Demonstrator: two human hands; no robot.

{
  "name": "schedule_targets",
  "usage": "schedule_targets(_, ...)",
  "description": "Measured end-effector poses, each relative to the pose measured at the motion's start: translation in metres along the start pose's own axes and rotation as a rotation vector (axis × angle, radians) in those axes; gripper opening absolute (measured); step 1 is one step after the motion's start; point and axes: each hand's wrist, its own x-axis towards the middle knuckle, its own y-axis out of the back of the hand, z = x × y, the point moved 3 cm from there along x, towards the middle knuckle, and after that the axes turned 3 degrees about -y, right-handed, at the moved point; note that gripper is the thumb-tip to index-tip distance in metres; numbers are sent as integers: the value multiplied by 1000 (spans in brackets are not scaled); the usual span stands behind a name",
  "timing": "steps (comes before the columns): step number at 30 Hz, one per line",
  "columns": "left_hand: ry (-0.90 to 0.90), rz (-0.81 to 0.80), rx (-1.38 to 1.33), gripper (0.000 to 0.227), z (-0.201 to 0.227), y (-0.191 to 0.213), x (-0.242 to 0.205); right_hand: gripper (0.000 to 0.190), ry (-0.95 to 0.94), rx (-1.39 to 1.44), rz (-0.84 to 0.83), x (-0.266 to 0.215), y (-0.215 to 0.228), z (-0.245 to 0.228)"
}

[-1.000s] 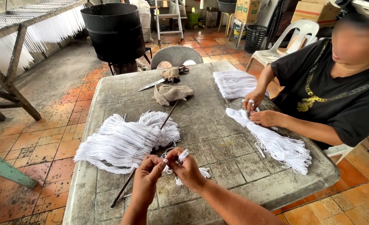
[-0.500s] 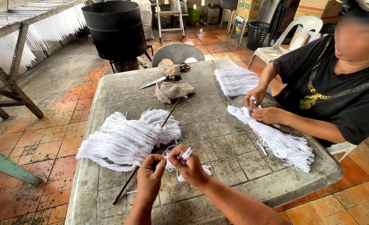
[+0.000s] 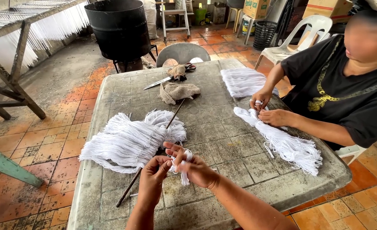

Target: The person is tying bundles of white yarn together using a thin string on a workshop table, likely preparing wicks.

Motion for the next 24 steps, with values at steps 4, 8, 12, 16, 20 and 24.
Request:
schedule_targets(4,-305,17,405,1,13,-3,-2,18,-13,-565,-212,-6,-17,1)
schedule_targets(8,-71,-347,430,19,31,-28,-10,49,552,-799,-36,-7,-22,1)
schedule_targets(12,85,-533,-230,7,5,-21,-15,67,527,-1288,333,-2,1,-14)
schedule_targets(16,209,-423,-308,6,1,-3,-10,58,133,163,271,5,40,-22)
schedule_targets(20,190,-308,-155,7,-1,10,-4,57,179,497,733,-7,126,-31)
schedule_targets(24,75,-300,47,12,6,3,1,56,539,49,1139,-28,139,-60)
